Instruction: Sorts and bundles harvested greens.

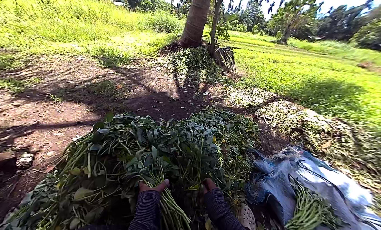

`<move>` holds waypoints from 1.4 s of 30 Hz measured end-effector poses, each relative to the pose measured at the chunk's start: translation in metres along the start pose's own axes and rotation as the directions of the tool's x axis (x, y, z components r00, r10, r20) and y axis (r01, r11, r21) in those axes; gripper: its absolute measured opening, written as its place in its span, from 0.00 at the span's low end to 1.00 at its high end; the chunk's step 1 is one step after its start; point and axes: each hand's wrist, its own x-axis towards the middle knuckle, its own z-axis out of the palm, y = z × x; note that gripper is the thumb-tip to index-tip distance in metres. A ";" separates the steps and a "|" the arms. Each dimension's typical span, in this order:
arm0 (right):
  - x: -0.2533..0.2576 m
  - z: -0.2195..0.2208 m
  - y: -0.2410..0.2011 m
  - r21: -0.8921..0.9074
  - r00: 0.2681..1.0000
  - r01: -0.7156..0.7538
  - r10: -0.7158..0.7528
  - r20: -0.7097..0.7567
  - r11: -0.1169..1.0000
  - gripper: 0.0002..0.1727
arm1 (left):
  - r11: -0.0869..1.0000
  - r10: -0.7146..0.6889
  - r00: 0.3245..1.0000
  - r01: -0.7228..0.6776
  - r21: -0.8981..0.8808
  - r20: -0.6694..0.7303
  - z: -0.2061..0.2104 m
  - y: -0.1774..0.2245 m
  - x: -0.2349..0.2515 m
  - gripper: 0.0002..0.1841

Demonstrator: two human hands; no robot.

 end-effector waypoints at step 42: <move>0.054 0.023 0.005 0.049 0.994 0.005 0.001 -0.111 0.999 0.25 | 0.953 0.294 0.952 -0.285 0.104 -0.081 -0.014 0.010 -0.007 0.61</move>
